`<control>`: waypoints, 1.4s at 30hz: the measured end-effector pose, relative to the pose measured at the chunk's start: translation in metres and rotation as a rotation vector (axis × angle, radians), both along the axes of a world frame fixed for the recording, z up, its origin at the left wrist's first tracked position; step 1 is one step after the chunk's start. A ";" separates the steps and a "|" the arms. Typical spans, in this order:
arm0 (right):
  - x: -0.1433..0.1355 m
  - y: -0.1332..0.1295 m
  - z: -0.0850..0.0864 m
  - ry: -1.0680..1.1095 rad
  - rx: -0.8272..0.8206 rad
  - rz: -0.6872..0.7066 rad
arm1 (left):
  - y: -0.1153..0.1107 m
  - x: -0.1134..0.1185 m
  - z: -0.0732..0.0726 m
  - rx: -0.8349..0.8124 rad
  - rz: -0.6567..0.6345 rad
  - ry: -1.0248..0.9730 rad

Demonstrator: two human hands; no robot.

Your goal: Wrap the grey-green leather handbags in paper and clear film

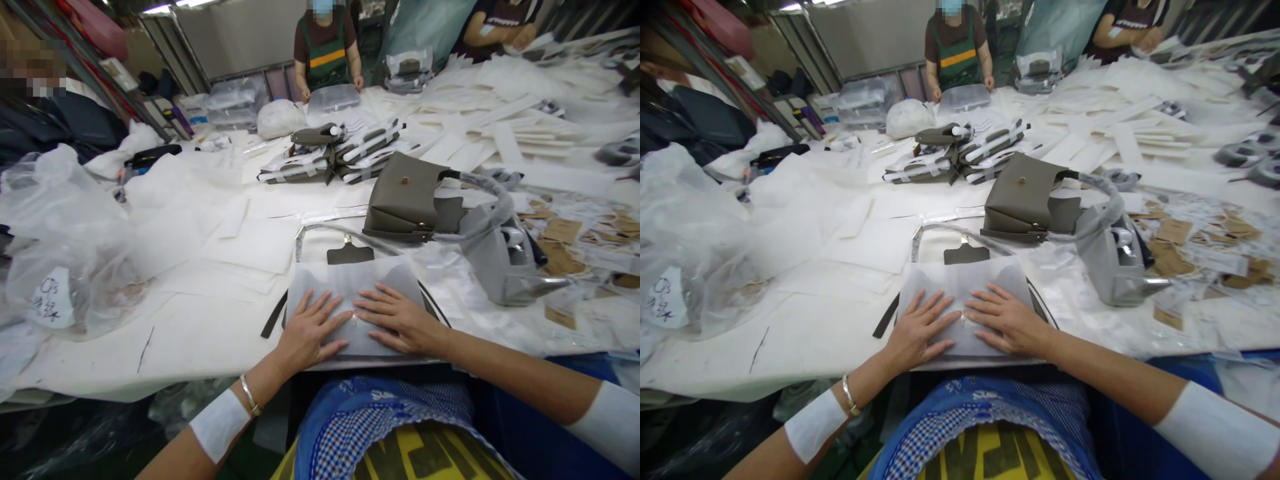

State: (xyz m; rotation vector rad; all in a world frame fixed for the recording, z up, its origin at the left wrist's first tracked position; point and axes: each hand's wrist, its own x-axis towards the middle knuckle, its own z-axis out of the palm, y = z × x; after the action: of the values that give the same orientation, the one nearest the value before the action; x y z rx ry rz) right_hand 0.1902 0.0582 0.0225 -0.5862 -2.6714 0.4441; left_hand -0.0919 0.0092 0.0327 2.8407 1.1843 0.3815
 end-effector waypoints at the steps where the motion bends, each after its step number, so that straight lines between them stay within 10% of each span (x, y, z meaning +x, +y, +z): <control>1: 0.000 0.000 0.000 0.000 0.003 0.007 | 0.000 0.000 0.000 0.004 -0.001 -0.003; 42: -0.008 -0.006 0.006 -0.134 0.042 -0.036 | 0.002 0.001 0.001 0.002 -0.079 0.074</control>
State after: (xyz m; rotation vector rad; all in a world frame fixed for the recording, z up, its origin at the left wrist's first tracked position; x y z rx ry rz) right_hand 0.1819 0.0521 0.0289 -0.6724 -2.7843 0.3489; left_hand -0.0907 0.0114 0.0337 2.9163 1.0797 0.2769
